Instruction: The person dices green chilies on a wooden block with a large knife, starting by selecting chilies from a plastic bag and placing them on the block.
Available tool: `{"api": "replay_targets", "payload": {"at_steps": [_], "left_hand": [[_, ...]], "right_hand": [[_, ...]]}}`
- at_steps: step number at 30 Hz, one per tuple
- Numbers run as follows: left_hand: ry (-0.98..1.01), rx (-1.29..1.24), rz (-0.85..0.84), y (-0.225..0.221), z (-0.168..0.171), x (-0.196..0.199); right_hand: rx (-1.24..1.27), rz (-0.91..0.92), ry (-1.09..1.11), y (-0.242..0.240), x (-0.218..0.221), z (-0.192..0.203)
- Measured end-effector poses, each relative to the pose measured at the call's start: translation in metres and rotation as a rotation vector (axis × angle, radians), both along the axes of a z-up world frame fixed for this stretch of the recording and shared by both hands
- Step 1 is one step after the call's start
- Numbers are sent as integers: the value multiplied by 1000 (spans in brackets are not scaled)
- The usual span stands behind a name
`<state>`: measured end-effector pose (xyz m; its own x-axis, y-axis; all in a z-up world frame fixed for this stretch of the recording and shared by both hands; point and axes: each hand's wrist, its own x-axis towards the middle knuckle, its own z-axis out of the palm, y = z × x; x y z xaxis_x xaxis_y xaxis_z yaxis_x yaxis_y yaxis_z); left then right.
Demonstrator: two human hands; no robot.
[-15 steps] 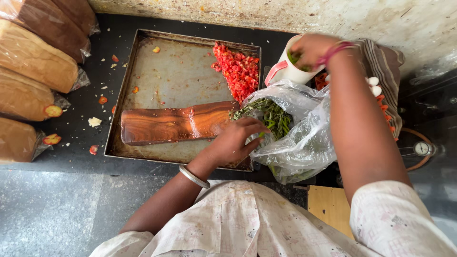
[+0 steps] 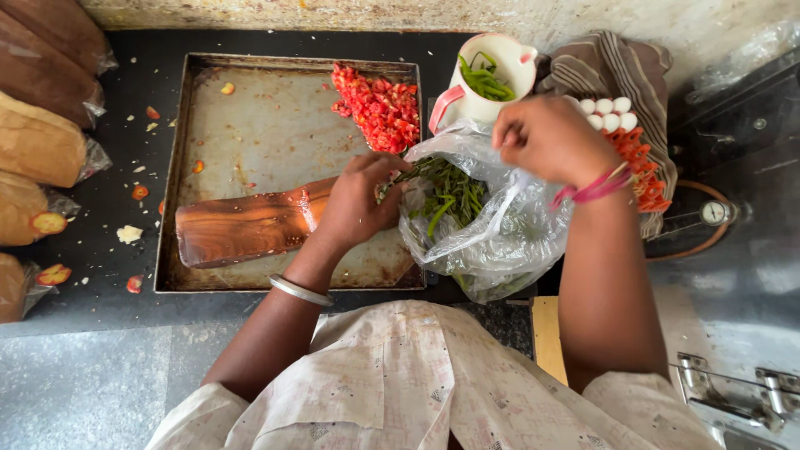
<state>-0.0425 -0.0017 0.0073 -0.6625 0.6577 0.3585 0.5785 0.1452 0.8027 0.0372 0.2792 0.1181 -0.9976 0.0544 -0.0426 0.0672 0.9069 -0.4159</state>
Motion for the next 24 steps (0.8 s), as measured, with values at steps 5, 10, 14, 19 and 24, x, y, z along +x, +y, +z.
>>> {"api": "replay_targets", "payload": {"at_steps": [5, 10, 14, 19, 24], "left_hand": [[249, -112, 65, 23, -27, -19], [104, -370, -9, 45, -39, -24], [-10, -253, -110, 56, -40, -23], [-98, -426, -219, 72, -32, -1], [130, -127, -526, 122, -3, 74]], "right_hand": [[-39, 99, 82, -30, 40, 5], [-91, -121, -24, -40, 62, -5], [-210, -40, 312, -35, 119, -24], [-117, -288, 78, 8, 156, -89], [-724, -284, 475, -49, 142, -185]]}}
